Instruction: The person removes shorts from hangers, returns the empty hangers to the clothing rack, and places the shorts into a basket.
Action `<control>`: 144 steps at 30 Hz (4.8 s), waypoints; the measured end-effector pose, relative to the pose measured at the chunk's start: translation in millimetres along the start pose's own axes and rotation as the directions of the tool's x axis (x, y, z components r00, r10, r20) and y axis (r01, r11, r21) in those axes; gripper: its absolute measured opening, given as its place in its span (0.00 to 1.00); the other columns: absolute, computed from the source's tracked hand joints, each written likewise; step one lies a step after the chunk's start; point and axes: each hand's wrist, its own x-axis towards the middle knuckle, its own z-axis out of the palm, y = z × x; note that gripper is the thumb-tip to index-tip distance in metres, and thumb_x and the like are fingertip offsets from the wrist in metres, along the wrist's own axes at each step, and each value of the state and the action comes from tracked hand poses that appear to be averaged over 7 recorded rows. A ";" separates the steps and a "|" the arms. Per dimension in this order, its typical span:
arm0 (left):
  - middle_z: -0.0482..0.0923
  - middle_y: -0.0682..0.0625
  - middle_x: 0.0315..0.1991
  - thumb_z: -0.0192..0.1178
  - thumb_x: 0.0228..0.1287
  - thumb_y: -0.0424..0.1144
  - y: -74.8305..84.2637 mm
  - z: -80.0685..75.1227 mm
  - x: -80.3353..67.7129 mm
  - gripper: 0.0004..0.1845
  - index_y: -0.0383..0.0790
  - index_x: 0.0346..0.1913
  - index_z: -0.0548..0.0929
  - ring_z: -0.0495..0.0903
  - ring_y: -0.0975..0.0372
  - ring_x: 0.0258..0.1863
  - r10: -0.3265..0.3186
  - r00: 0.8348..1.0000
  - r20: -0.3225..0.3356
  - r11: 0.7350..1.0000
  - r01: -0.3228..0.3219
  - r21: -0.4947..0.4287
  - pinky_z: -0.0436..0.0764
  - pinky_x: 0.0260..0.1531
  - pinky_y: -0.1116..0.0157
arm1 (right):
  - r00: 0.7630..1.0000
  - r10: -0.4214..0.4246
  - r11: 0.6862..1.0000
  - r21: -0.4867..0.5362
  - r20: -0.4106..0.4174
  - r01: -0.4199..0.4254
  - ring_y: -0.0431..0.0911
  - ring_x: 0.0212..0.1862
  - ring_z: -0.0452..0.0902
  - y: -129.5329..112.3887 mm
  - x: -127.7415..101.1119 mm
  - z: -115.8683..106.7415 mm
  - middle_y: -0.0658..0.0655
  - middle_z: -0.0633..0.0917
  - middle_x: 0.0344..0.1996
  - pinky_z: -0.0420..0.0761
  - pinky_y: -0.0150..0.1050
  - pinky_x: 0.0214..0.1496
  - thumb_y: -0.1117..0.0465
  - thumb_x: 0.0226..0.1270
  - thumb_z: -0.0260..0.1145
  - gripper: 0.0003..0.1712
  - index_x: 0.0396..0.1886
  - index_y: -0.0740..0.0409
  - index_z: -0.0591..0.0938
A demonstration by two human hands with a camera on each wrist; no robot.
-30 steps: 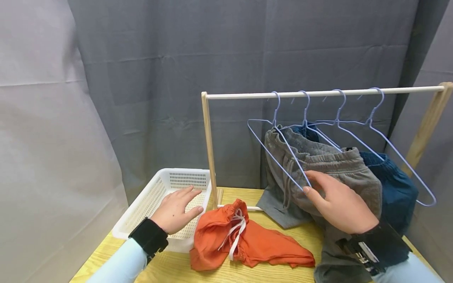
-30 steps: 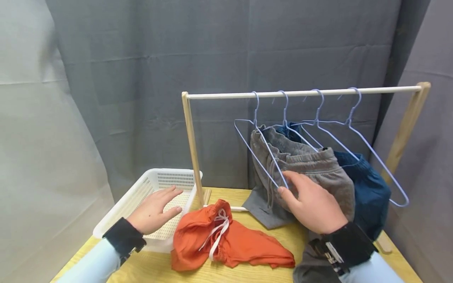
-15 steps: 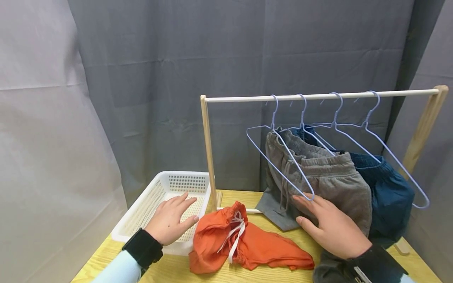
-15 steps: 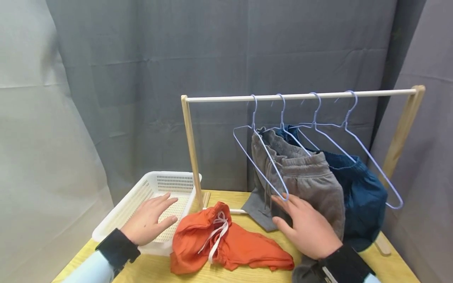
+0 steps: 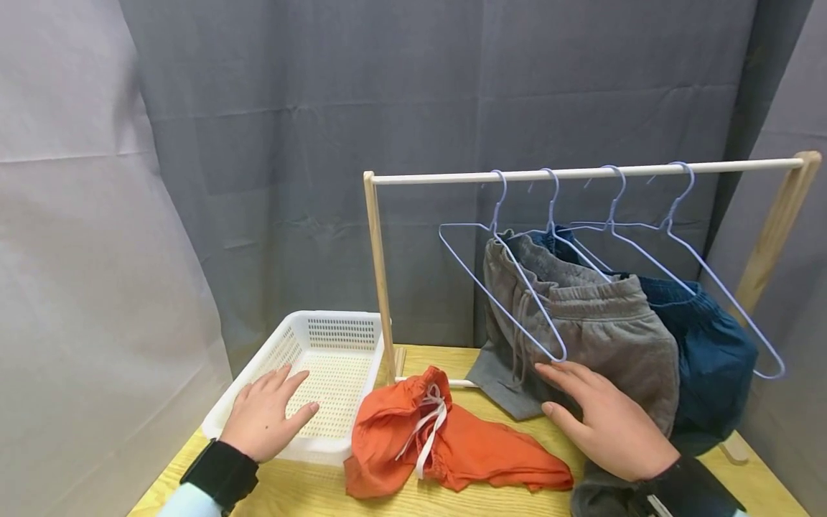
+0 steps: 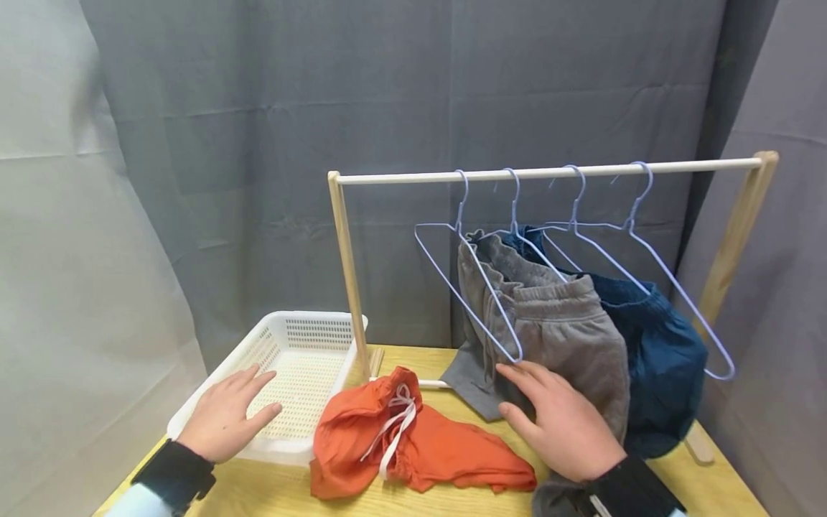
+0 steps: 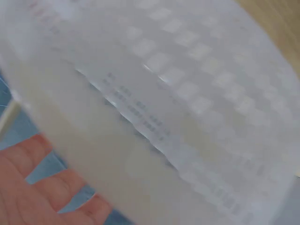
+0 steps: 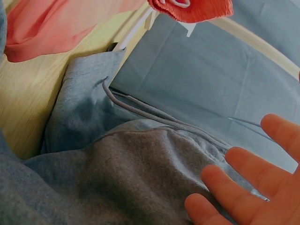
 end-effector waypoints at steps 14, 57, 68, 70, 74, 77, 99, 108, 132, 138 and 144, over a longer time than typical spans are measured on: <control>0.59 0.26 0.73 0.53 0.70 0.66 -58.1 7.5 -5.8 0.39 0.39 0.70 0.73 0.60 0.30 0.68 -0.154 0.988 0.009 0.988 0.154 -0.005 0.57 0.60 0.29 | 1.000 -0.006 1.000 0.021 0.021 0.006 0.62 0.68 0.67 4.0 2.3 8.3 0.60 0.71 0.70 0.69 0.69 0.61 0.28 0.72 0.51 0.40 0.74 0.43 0.71; 0.59 0.28 0.73 0.53 0.73 0.61 -68.5 25.2 -13.8 0.34 0.40 0.70 0.74 0.56 0.34 0.71 -0.253 0.967 0.031 0.967 0.253 -0.013 0.57 0.62 0.30 | 0.991 -0.036 0.983 0.181 0.126 0.013 0.61 0.68 0.68 -37.9 35.5 80.0 0.59 0.72 0.70 0.71 0.67 0.61 0.27 0.67 0.58 0.41 0.73 0.40 0.72; 0.58 0.28 0.73 0.52 0.73 0.61 -69.3 25.4 -13.1 0.34 0.40 0.70 0.74 0.56 0.34 0.71 -0.257 0.966 0.017 0.966 0.257 -0.016 0.57 0.63 0.30 | 0.987 -0.076 0.975 0.216 0.142 0.044 0.58 0.70 0.66 -57.5 47.5 94.4 0.56 0.70 0.71 0.70 0.64 0.65 0.31 0.69 0.60 0.39 0.75 0.38 0.70; 0.58 0.28 0.73 0.52 0.73 0.61 -69.2 25.1 -13.1 0.34 0.40 0.70 0.74 0.55 0.34 0.71 -0.259 0.966 0.018 0.966 0.259 -0.016 0.56 0.63 0.30 | 0.987 -0.087 0.972 0.228 0.135 0.055 0.59 0.70 0.65 -61.8 49.7 97.5 0.57 0.69 0.72 0.69 0.65 0.65 0.30 0.68 0.60 0.40 0.75 0.39 0.70; 0.58 0.29 0.73 0.52 0.73 0.61 -68.2 25.0 -12.8 0.34 0.40 0.69 0.75 0.55 0.34 0.71 -0.264 0.964 0.016 0.964 0.264 -0.016 0.57 0.63 0.30 | 0.988 -0.101 0.968 0.240 0.113 0.071 0.60 0.70 0.65 -70.6 54.4 105.0 0.58 0.68 0.72 0.70 0.65 0.64 0.33 0.68 0.64 0.40 0.76 0.38 0.70; 0.59 0.29 0.74 0.52 0.73 0.61 -68.2 26.2 -12.5 0.33 0.40 0.69 0.75 0.56 0.34 0.71 -0.262 0.965 0.014 0.965 0.262 -0.013 0.57 0.63 0.30 | 0.989 -0.103 0.967 0.244 0.109 0.073 0.60 0.71 0.64 -76.4 57.7 111.9 0.58 0.67 0.73 0.70 0.65 0.65 0.37 0.67 0.67 0.40 0.76 0.37 0.69; 0.56 0.29 0.75 0.52 0.73 0.61 -69.1 30.3 -13.7 0.33 0.40 0.70 0.74 0.55 0.34 0.71 -0.274 0.962 0.023 0.962 0.274 -0.014 0.55 0.64 0.31 | 0.971 -0.206 0.976 0.095 0.121 0.196 0.65 0.78 0.45 -114.5 91.4 144.8 0.57 0.57 0.79 0.60 0.70 0.68 0.23 0.46 0.73 0.56 0.77 0.31 0.67; 0.56 0.29 0.75 0.53 0.73 0.60 -66.7 30.2 -14.7 0.33 0.40 0.70 0.74 0.55 0.34 0.71 -0.274 0.961 0.019 0.961 0.274 -0.016 0.55 0.64 0.30 | 0.944 -0.130 0.989 0.110 0.302 0.101 0.68 0.77 0.45 -107.0 96.7 163.4 0.58 0.57 0.78 0.65 0.75 0.60 0.20 0.40 0.73 0.62 0.78 0.33 0.65; 0.57 0.29 0.74 0.53 0.73 0.60 -67.4 30.3 -15.4 0.33 0.41 0.70 0.74 0.56 0.34 0.71 -0.279 0.960 0.005 0.960 0.279 -0.022 0.56 0.63 0.30 | 0.910 0.050 0.998 -0.061 0.412 -0.027 0.74 0.68 0.62 -93.3 107.4 196.1 0.64 0.61 0.75 0.74 0.67 0.58 0.22 0.26 0.80 0.72 0.78 0.32 0.63; 0.57 0.29 0.74 0.52 0.73 0.60 -65.2 27.4 -14.4 0.33 0.40 0.69 0.74 0.55 0.34 0.71 -0.277 0.961 0.012 0.961 0.277 -0.025 0.56 0.63 0.30 | 0.921 0.052 0.993 -0.119 0.387 -0.006 0.69 0.60 0.72 -94.3 110.1 200.8 0.64 0.65 0.71 0.78 0.62 0.54 0.22 0.27 0.80 0.71 0.78 0.35 0.64; 0.58 0.29 0.74 0.53 0.73 0.60 -66.1 26.2 -14.4 0.33 0.40 0.70 0.74 0.56 0.34 0.71 -0.266 0.964 0.006 0.963 0.266 -0.031 0.57 0.62 0.30 | 0.921 0.062 0.988 -0.154 0.385 -0.002 0.66 0.53 0.75 -95.5 112.6 204.5 0.64 0.68 0.67 0.80 0.60 0.51 0.25 0.33 0.80 0.67 0.77 0.37 0.65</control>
